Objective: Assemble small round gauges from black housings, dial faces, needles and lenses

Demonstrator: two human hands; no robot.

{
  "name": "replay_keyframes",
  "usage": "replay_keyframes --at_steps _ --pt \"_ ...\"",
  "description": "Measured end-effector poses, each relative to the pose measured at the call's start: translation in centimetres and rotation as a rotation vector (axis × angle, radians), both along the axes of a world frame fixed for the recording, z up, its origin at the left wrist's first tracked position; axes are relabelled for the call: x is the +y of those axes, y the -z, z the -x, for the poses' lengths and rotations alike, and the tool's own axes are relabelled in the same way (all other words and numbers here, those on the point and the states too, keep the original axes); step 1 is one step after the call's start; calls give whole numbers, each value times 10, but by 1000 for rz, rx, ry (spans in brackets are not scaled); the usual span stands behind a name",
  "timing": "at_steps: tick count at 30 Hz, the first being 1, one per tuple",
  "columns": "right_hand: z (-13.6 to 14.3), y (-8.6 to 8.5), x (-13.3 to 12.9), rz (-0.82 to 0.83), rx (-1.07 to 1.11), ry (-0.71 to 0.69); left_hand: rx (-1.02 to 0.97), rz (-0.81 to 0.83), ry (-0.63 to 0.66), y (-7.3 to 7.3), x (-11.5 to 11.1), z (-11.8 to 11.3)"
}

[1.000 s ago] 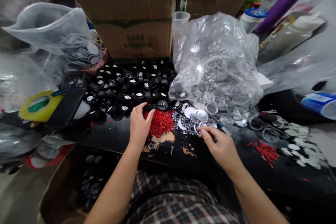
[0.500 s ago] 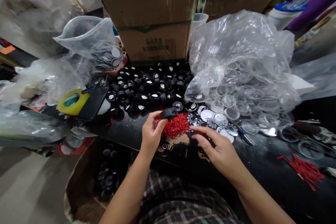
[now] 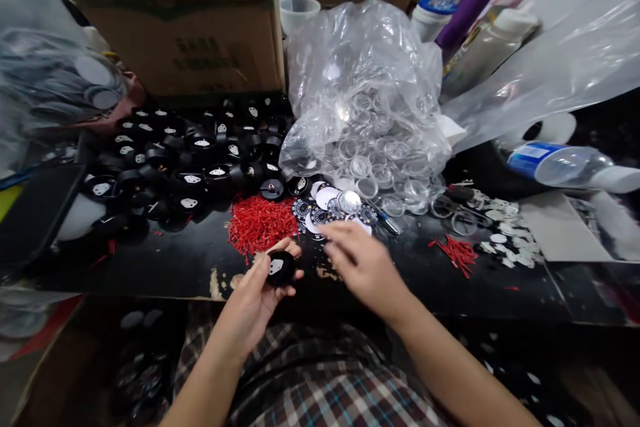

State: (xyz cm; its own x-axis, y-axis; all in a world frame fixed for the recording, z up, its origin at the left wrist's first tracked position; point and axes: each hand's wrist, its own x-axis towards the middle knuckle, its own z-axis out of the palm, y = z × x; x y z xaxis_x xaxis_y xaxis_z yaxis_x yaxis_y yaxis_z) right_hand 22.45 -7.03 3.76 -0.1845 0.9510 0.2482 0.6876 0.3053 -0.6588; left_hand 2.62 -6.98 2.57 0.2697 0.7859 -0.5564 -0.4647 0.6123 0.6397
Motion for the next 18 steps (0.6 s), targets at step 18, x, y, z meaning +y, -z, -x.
replay_keyframes --at_steps 18 --pt "-59 14 56 26 -278 370 73 -42 -55 5 -1 -15"
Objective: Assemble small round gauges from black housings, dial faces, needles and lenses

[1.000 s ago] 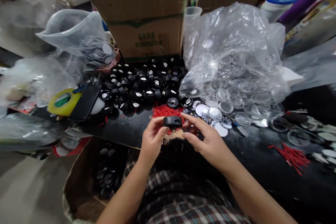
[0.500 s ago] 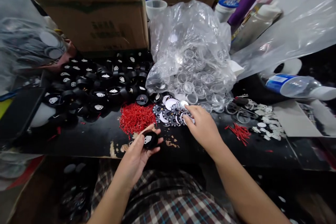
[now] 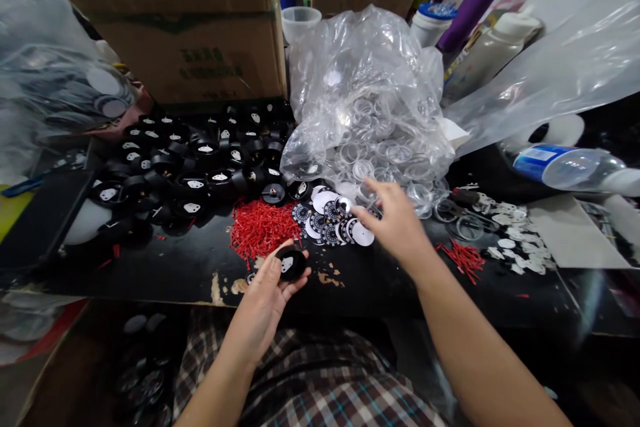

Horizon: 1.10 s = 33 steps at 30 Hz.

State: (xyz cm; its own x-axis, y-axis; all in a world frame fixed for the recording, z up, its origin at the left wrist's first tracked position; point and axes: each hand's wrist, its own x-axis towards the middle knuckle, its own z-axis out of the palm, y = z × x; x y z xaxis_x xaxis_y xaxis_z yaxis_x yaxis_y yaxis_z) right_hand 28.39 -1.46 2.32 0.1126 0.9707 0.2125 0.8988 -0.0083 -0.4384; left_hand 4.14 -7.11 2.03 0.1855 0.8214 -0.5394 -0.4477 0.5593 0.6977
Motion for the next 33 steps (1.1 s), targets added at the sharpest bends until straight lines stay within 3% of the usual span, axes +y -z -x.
replay_keyframes --at_steps 2,4,7,10,15,20,25,33 --pt "-13 -5 -6 -66 50 91 -5 -1 -10 1 1 1" --pt "-16 -7 -20 -54 121 78 -10 9 -10 1 2 1" --pt "0 2 -45 69 154 -25 -30 30 -4 0 6 -6" --pt "26 16 -56 73 116 -70 -71 6 -3 -2 13 -21" --pt "44 20 -46 42 201 -169 -53 -76 -74 -2 24 -34" --pt "35 15 -31 106 338 -38 -28 -28 -77 0 16 -25" --pt "37 11 -22 112 400 18 -62 -43 -63 2 8 -30" --pt "36 -1 -29 89 556 -14 -140 -38 -155 5 5 -25"
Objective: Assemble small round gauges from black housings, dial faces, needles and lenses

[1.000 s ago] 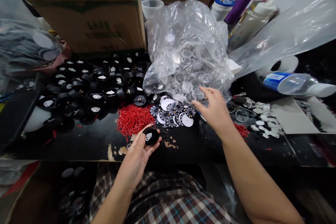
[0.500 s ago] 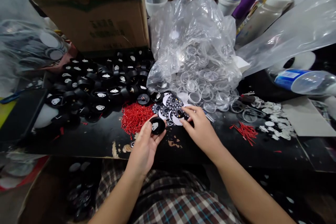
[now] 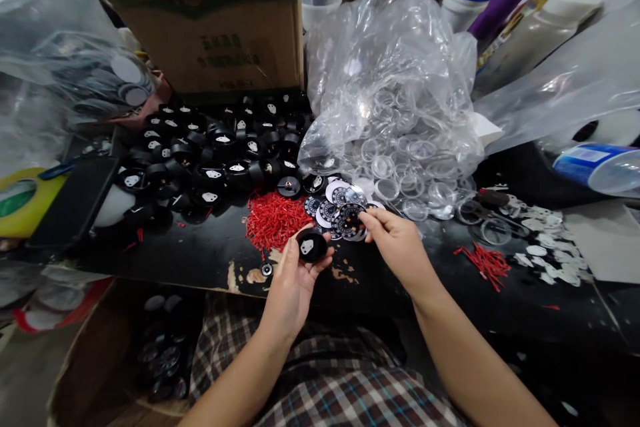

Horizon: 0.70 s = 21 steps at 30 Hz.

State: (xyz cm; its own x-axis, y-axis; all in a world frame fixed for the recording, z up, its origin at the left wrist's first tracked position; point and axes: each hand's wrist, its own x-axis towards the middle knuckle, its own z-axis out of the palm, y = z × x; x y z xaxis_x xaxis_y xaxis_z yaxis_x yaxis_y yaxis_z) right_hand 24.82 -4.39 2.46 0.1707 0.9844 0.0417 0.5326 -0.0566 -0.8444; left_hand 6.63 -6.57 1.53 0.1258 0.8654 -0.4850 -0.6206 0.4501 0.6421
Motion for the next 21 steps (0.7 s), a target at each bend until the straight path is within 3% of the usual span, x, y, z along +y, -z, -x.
replay_keyframes --at_steps 4,10,14,21 --pt "10 -7 -4 -107 59 67 -30 -30 -64 -7 -3 2" --pt "42 -24 -17 217 429 -196 -28 -96 -101 -22 0 0" --pt "44 -24 -17 235 474 -184 60 -62 -221 -20 7 10" --pt "36 -25 -14 9 233 -43 -65 43 -99 -23 -1 8"
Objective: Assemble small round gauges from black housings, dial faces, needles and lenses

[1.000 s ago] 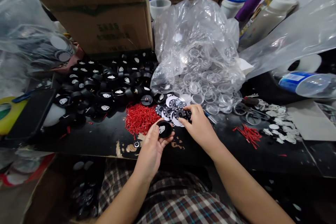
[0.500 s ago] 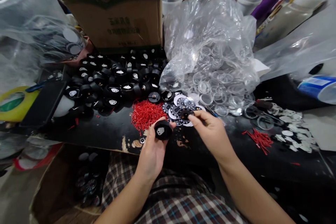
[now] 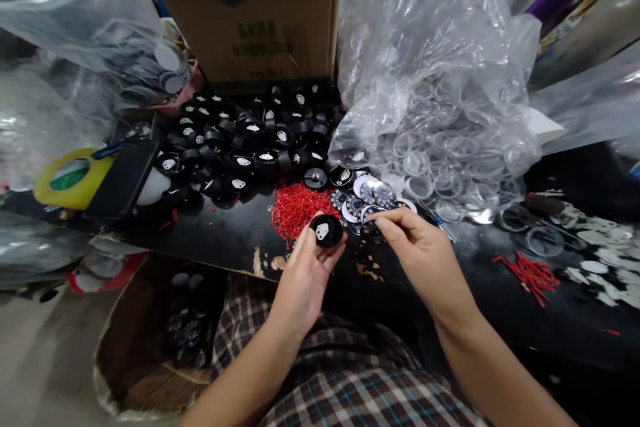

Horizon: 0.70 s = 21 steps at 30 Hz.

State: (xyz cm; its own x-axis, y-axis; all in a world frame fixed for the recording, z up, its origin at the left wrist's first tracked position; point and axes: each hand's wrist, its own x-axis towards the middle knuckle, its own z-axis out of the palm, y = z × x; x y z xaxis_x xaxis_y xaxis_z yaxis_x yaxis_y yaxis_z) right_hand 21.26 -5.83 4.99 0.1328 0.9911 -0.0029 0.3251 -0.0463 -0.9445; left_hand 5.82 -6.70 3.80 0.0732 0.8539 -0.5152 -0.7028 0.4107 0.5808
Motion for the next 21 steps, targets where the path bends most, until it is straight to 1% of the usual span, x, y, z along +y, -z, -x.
replay_keyframes --at_steps 3,6,9,14,17,21 --pt "7 -8 -2 12 8 -38 4 -9 38 -4 -2 -4" --pt "15 -15 -1 -43 -78 -45 47 -26 82 -5 -4 -4" --pt "19 -17 1 -64 -107 -32 93 -76 103 -4 -7 -4" --pt "22 -20 3 -102 -136 -87 160 -153 161 -2 -10 -4" --pt "20 -20 5 -45 -167 -152 194 -168 212 1 -9 -1" --pt "18 -14 10 39 -178 -193 251 -150 260 5 -8 4"
